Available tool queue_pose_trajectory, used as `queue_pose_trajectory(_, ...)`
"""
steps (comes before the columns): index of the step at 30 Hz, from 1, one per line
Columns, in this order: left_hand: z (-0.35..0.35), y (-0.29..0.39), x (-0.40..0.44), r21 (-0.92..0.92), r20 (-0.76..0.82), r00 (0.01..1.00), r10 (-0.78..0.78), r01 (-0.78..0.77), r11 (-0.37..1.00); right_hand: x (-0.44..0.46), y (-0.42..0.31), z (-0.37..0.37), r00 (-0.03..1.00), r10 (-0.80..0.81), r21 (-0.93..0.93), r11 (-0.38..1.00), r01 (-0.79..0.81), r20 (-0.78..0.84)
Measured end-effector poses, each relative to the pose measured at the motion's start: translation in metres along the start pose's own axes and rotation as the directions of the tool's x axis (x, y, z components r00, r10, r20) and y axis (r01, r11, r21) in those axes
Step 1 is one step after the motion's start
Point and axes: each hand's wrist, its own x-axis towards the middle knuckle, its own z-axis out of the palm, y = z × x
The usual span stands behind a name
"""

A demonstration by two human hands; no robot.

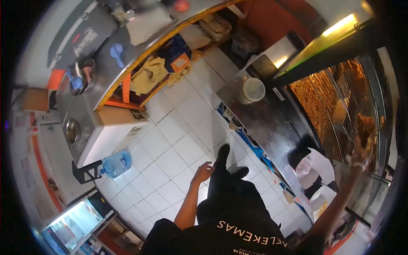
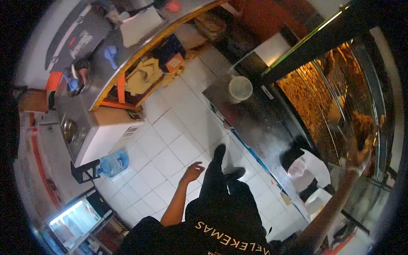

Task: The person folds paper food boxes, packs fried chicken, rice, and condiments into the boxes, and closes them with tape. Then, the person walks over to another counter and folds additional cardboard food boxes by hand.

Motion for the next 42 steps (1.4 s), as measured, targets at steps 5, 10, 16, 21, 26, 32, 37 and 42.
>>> queue_pose_trajectory(5, 0.016, -0.064, 0.001, -0.057, -0.118, 0.986, -0.116, 0.109, 0.992, -0.083, -0.117, 0.04, 0.994, -0.046, 0.07, 0.997, 0.04, 0.097)
queue_pose_trajectory(10, -0.089, -0.126, 0.066, -0.017, -0.597, 0.801, 0.032, -0.053, 0.998, -0.152, -0.182, 0.046, 0.924, 0.008, -0.614, 0.749, 0.248, 0.383)
queue_pose_trajectory(16, -0.398, -0.006, 0.142, 0.121, -0.93, 0.335, 0.149, -0.103, 0.987, -0.213, -0.159, 0.143, 0.836, 0.306, 0.39, 0.775, -0.497, 0.456)
queue_pose_trajectory(21, -0.617, 0.039, 0.239, 0.264, -0.964, 0.122, 0.237, 0.305, 0.915, -0.185, -0.234, 0.296, 0.654, 0.3, 0.719, -0.34, -0.607, 0.694)
queue_pose_trajectory(26, -0.693, 0.027, 0.31, 0.204, -0.946, 0.315, 0.078, 0.389, 0.898, -0.153, -0.262, 0.395, 0.465, 0.405, 0.613, -0.424, -0.667, 0.787)
queue_pose_trajectory(32, -0.704, 0.019, 0.342, 0.245, -0.933, 0.288, 0.213, 0.078, 0.966, -0.108, -0.301, 0.448, 0.454, 0.487, 0.61, -0.227, -0.759, 0.746)
queue_pose_trajectory(37, -0.665, 0.098, 0.292, 0.229, -0.969, 0.059, 0.241, -0.16, 0.96, -0.104, -0.301, 0.459, 0.487, 0.618, 0.738, -0.24, -0.631, 0.617)
queue_pose_trajectory(42, -0.637, 0.2, 0.317, 0.442, -0.822, 0.278, 0.498, -0.241, 0.864, -0.111, -0.311, 0.457, 0.617, 0.44, 0.751, -0.486, -0.447, 0.652)
